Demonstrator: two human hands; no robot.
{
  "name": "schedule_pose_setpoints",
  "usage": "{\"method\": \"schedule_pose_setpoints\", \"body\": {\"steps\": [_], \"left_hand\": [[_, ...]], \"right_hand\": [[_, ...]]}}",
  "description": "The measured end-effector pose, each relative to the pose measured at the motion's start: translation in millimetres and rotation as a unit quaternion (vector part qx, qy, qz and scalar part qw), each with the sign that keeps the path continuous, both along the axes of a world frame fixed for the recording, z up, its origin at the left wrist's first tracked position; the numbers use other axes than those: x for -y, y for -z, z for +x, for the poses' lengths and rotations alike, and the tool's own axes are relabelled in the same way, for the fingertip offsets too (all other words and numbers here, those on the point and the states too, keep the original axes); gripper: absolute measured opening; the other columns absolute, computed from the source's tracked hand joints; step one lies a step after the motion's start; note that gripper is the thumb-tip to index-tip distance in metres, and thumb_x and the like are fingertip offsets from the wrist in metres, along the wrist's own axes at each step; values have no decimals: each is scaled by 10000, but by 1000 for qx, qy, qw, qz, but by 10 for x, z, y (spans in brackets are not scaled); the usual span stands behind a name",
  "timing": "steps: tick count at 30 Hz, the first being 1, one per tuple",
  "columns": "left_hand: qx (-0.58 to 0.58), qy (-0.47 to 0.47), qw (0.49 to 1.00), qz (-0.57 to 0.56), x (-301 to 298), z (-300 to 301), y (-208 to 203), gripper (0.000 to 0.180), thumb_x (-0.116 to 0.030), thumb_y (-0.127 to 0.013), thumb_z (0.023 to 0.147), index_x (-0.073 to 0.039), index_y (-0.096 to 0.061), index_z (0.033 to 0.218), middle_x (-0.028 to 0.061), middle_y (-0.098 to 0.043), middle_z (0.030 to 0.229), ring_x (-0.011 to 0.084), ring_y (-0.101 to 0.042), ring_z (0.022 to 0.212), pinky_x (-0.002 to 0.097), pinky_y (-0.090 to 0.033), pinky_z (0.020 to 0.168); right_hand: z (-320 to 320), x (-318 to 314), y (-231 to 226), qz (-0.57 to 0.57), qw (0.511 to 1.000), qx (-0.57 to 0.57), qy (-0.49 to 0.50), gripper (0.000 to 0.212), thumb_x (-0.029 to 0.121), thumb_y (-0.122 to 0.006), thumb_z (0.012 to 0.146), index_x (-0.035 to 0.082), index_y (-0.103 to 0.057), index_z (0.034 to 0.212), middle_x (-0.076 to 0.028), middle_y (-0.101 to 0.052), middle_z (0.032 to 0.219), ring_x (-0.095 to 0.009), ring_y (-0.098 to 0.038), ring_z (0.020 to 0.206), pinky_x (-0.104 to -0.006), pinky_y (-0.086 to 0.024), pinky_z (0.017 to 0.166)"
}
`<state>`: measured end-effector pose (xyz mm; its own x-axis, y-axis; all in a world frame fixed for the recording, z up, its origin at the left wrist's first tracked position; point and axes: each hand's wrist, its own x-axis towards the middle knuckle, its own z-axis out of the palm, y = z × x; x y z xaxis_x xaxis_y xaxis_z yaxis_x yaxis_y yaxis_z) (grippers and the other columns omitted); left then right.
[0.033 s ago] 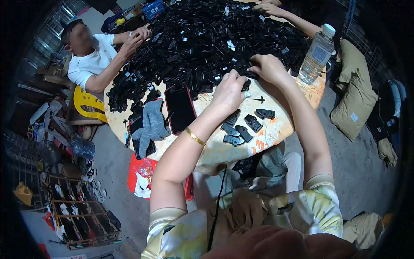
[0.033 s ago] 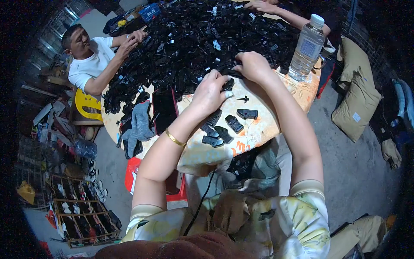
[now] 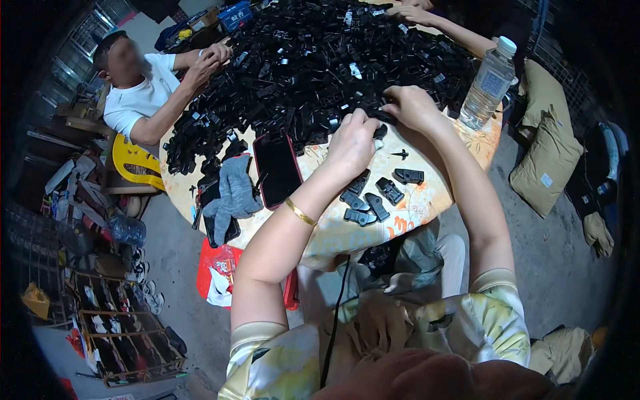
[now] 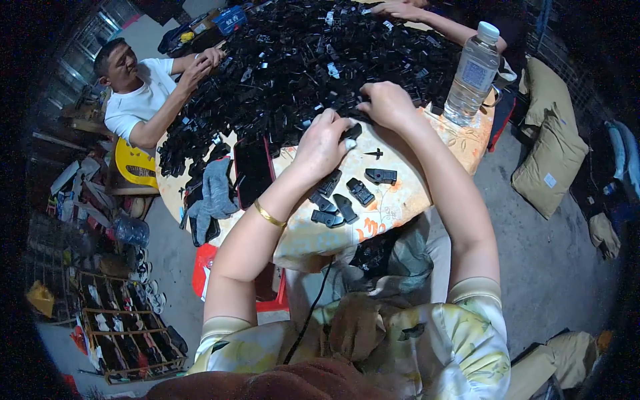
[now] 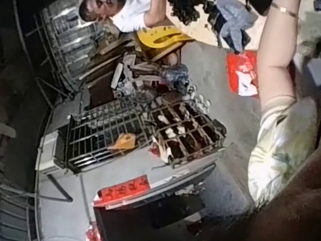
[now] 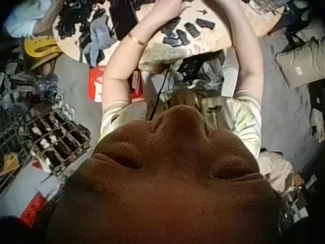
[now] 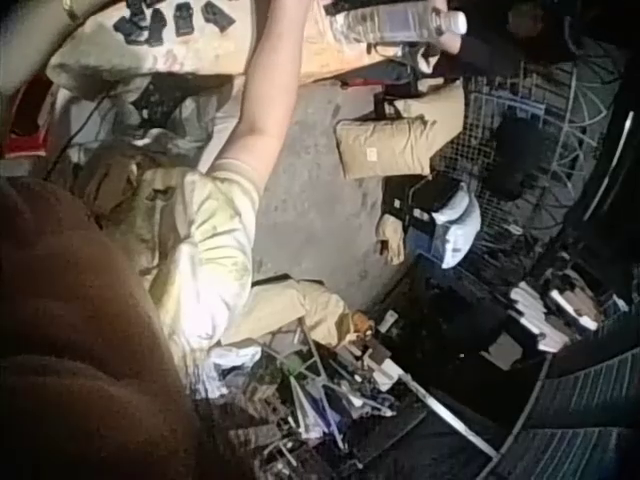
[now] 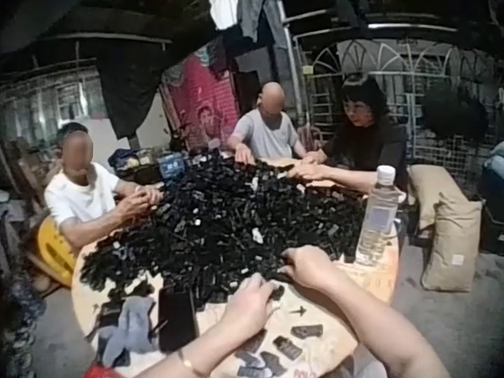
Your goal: Assemble or sort small black plastic components at a workshop table.
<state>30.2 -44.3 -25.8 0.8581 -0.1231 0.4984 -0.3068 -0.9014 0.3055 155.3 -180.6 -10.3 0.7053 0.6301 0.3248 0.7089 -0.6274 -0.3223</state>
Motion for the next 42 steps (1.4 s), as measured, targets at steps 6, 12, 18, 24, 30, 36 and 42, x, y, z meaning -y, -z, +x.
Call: {"method": "schedule_pose_setpoints", "body": {"steps": [6, 12, 18, 24, 30, 36, 42], "left_hand": [[-18, 21, 1000, -9, -17, -142, -39, 261, -15, -623, 634, 27, -571, 887, 153, -540, 893, 327, -518, 895, 398, -441, 806], [-134, -16, 961, -241, -33, -134, -154, 201, -16, -626, 725, 30, -550, 904, 67, -602, 745, 93, -559, 579, 236, -463, 541], [-156, 38, 856, -491, -198, -102, -159, 361, 26, -571, 800, 1, -438, 1135, 63, -604, 821, 94, -587, 676, 216, -482, 574], [-176, 39, 824, -537, -243, -146, -230, 580, 35, -558, 804, 10, -304, 1325, 97, -585, 911, 153, -625, 793, 254, -533, 679], [-169, 16, 800, -575, -186, -197, -308, 561, 73, -512, 802, 50, -286, 1314, 151, -523, 1046, 222, -620, 902, 313, -534, 808], [-193, 105, 589, -777, -331, -78, -233, 445, 18, -425, 872, 96, -280, 1285, 188, -485, 1093, 297, -572, 1007, 354, -513, 872], [-159, 125, 622, -756, -252, -79, -213, 408, 25, -385, 898, 92, -284, 1287, 219, -483, 1115, 292, -565, 994, 349, -507, 877]], "right_hand": [[-140, 214, -29, 76, 997, 27, -19, 310, 268, -623, 768, 46, -641, 983, -189, -632, 891, -333, -611, 839, -414, -483, 757], [301, 652, -39, -47, 965, 157, 206, 130, 97, -546, 765, 3, -606, 831, -177, -600, 883, -344, -605, 790, -420, -492, 688], [283, 296, 34, -83, 971, 124, 185, 169, 17, -520, 725, -3, -615, 864, -187, -596, 873, -347, -604, 795, -424, -491, 712], [301, 287, 157, 77, 986, -119, 88, 277, 58, -617, 787, 13, -604, 1060, -176, -636, 930, -266, -611, 851, -306, -475, 760], [202, 339, 132, 32, 983, -176, 50, 358, 136, -647, 772, -20, -586, 1088, -189, -625, 971, -240, -600, 866, -309, -467, 773], [-109, 305, -27, 0, 985, -173, 22, 336, 128, -666, 706, -11, -594, 1003, -113, -635, 841, -163, -600, 771, -291, -476, 701], [-281, 186, -127, 187, 976, -106, 29, 330, 119, -692, 730, -15, -593, 1015, -93, -644, 873, -143, -612, 773, -274, -492, 690]]}}
